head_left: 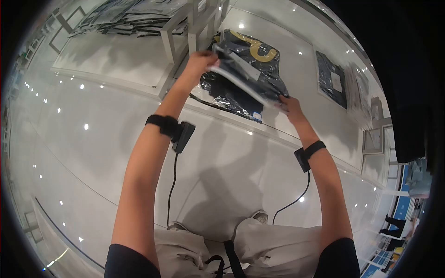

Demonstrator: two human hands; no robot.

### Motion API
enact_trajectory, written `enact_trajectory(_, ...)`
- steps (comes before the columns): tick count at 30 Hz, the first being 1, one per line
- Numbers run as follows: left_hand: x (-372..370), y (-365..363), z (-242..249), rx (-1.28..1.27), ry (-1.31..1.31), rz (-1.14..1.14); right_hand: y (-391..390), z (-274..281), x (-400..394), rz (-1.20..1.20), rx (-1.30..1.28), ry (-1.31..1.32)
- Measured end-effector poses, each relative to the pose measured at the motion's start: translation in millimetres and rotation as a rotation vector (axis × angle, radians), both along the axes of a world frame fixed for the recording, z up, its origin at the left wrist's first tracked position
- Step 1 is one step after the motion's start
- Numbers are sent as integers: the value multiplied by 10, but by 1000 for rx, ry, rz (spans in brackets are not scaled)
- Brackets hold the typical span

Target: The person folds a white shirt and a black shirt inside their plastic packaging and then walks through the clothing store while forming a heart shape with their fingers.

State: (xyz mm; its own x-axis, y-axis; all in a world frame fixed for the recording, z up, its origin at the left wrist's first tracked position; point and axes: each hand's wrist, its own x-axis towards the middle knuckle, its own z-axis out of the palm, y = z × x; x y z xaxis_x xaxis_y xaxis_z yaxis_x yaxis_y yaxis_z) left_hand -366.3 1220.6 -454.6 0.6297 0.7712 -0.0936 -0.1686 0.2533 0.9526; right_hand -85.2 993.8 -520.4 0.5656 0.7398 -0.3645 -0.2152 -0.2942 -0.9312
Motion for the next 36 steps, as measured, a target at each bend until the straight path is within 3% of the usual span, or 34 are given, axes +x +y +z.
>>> enact_trajectory(2, 3, 95, 70, -44, -103, 6, 49, 184, 73, -136, -88, 163)
enact_trajectory(6, -156, 80, -9, -75, -128, 99, 95, 297, -72, -127, -33, 129)
enact_trajectory(10, -315, 24, -232, 107, 291, -74, -51, 81, 11, -255, -91, 53)
enact_trajectory(11, -289, 17, -452, 150, 229, -125, -100, 96, 82, -290, -104, 60)
enact_trajectory(13, -179, -175, -554, -69, 129, -123, -349, 120, 162, -280, -164, -35)
enact_trajectory(16, 126, -299, -704, -108, 84, -129, -773, -18, 408, -332, -143, -31)
enact_trajectory(19, 263, -129, -954, 742, 525, 271, -1214, -59, 645, -339, -260, -116)
enact_trajectory(20, 172, -133, -973, 865, 708, 440, -1340, -45, 697, -317, -290, -137)
enact_trajectory(22, 9, 37, -1262, 998, 938, 525, -1568, -75, 878, -238, -351, -124)
enact_trajectory(25, -129, 5, -1215, 791, 1159, 570, -1660, -224, 1020, -154, -534, -204)
enact_trajectory(28, -269, 106, -1175, 505, 892, 374, -1595, -246, 978, -228, -414, -48)
enact_trajectory(31, -386, 178, -1056, 293, 900, -58, -1444, -206, 833, -169, -253, 88)
enact_trajectory(35, -401, 58, -912, 6, 557, -164, -1269, -132, 678, -121, -219, 93)
enact_trajectory(36, -394, 78, -999, 207, 696, -69, -1213, -140, 633, -128, -180, 128)
